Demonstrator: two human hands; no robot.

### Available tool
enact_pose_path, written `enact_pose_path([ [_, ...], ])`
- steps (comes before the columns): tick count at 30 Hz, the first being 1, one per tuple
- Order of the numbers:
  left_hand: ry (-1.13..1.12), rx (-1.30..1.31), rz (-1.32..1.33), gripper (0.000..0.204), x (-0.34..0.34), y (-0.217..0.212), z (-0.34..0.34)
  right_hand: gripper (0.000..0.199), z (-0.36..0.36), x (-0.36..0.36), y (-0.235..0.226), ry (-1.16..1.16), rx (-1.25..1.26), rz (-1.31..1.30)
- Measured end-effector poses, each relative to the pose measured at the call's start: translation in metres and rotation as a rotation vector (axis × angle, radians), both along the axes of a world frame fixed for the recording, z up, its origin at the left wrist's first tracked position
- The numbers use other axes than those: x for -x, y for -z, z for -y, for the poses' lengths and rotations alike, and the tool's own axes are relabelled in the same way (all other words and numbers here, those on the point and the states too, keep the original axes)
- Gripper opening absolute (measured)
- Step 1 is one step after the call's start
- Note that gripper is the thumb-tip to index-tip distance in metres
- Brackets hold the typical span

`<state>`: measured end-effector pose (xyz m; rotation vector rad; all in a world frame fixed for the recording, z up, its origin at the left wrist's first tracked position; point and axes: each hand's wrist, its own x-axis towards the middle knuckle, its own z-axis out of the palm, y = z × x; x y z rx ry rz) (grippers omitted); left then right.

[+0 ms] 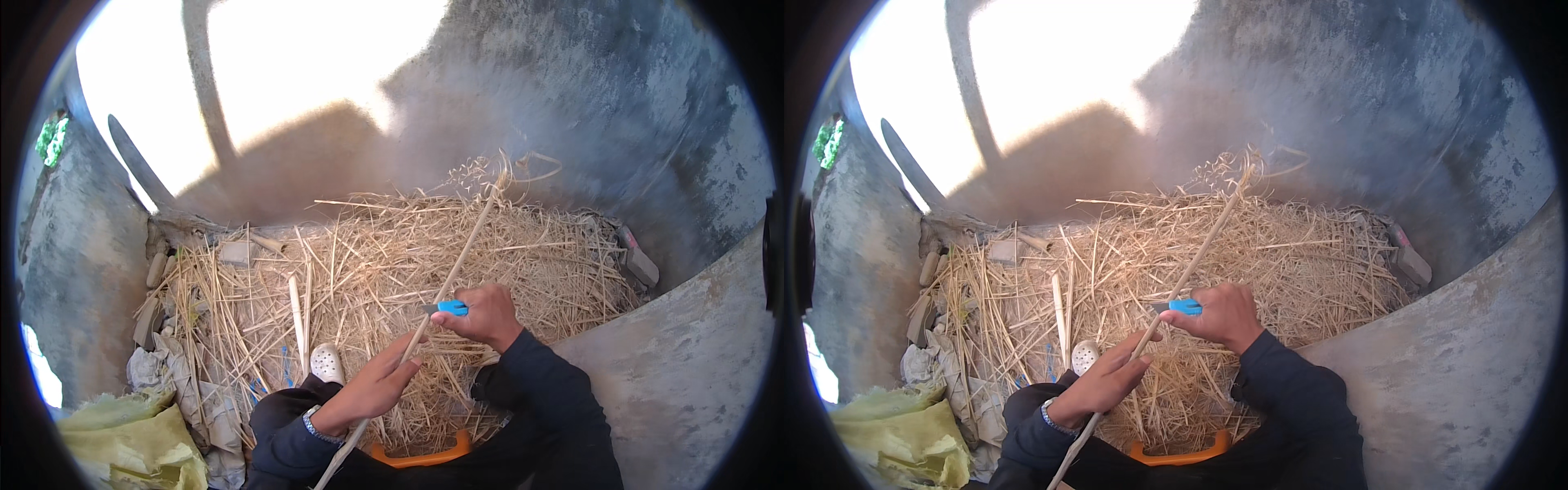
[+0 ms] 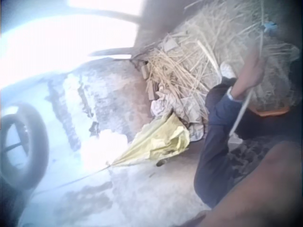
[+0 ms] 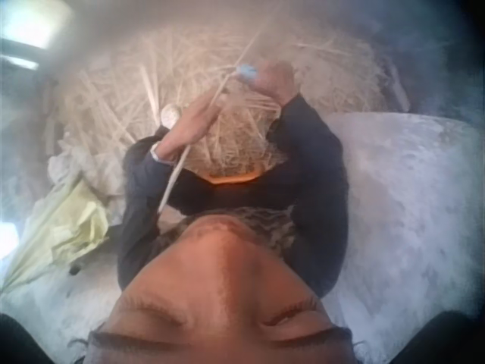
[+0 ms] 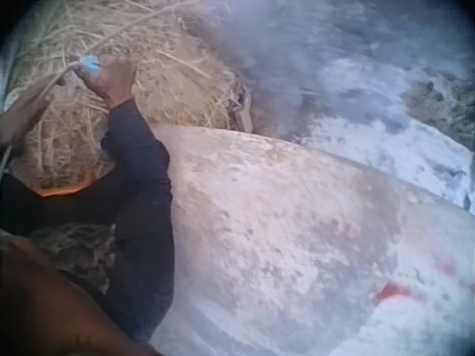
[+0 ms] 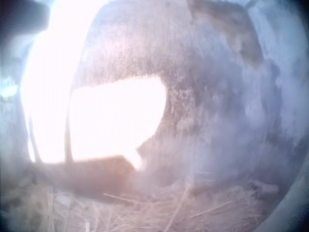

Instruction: The person sits on a straw-covered floor and uses a small blue knife to shave the surface of a long, thin wooden stick. They hold the stick with their left hand and scrape it with the knife in their right hand, creating wood shavings that fall onto the straw.

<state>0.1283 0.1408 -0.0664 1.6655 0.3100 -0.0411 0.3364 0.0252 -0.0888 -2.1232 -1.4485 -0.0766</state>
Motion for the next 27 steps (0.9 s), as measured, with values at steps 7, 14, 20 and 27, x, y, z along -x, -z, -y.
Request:
enact_pose_path([
  [7,0.029,0.295,-0.123,0.038,-0.01,-0.01,0.006,0.074,0.0,-0.035,0.008,0.178,-0.054,0.126],
  [14,0.03,0.08,-0.118,0.042,-0.001,-0.004,0.008,0.075,0.009,-0.038,0.001,0.225,0.121,-0.104],
  [20,0.014,-0.02,-0.046,0.041,0.004,-0.008,0.006,0.074,0.003,-0.022,-0.008,0.096,0.063,0.053],
  [27,0.043,-0.091,-0.027,0.041,0.003,-0.009,0.012,0.076,0.006,-0.089,0.01,0.39,-0.006,-0.036],
])
